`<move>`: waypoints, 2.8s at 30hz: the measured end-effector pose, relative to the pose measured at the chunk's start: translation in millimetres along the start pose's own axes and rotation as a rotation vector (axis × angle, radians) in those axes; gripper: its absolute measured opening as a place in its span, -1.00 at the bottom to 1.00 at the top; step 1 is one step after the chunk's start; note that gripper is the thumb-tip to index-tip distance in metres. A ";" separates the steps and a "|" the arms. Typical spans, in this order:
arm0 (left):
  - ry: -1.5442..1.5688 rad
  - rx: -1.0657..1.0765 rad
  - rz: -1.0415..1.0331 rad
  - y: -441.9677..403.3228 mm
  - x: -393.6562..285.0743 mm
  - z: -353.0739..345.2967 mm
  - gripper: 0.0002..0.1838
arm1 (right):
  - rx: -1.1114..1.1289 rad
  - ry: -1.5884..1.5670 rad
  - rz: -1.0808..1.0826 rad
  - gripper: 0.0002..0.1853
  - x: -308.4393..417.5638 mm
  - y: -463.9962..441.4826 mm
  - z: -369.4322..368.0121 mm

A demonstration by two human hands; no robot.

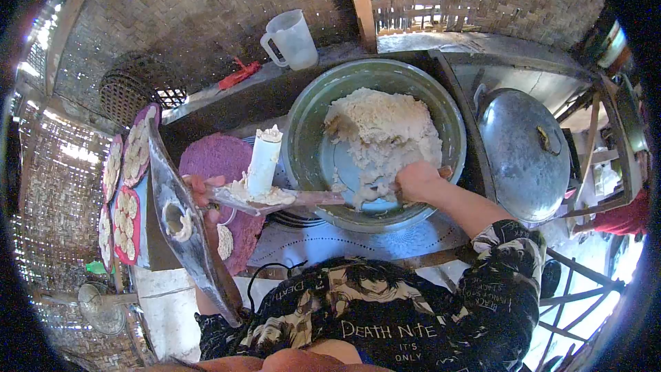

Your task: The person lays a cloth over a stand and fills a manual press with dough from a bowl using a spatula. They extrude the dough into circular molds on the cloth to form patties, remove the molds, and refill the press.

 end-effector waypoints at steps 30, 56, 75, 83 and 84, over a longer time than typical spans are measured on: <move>-0.296 0.047 0.566 23.3 45.2 5.7 -0.56 | 0.151 -0.886 0.487 -0.61 -13.1 59.0 45.9; -0.394 0.521 0.376 -5.3 98.8 -87.4 -0.48 | -1.085 0.727 0.465 -0.77 155.5 215.7 159.4; -0.040 0.566 0.592 -19.5 131.7 -126.6 -0.50 | -1.124 0.555 0.519 -0.82 102.7 210.5 171.9; 0.533 0.310 0.683 -22.1 122.5 -103.0 -0.67 | -1.312 0.252 0.459 -0.82 41.0 271.4 197.7; 0.419 0.348 0.655 -25.1 122.4 -101.1 -0.67 | -1.283 0.246 0.510 -0.81 45.6 271.7 194.0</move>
Point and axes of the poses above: each hand's wrist, its own y-axis away from the middle knuckle, its own z-axis out of the back of the hand, x = y × z, the point moved 7 cm from there along -y, towards the middle knuckle, and after that the axes turned 13 degrees about x, right-handed, at the moved point
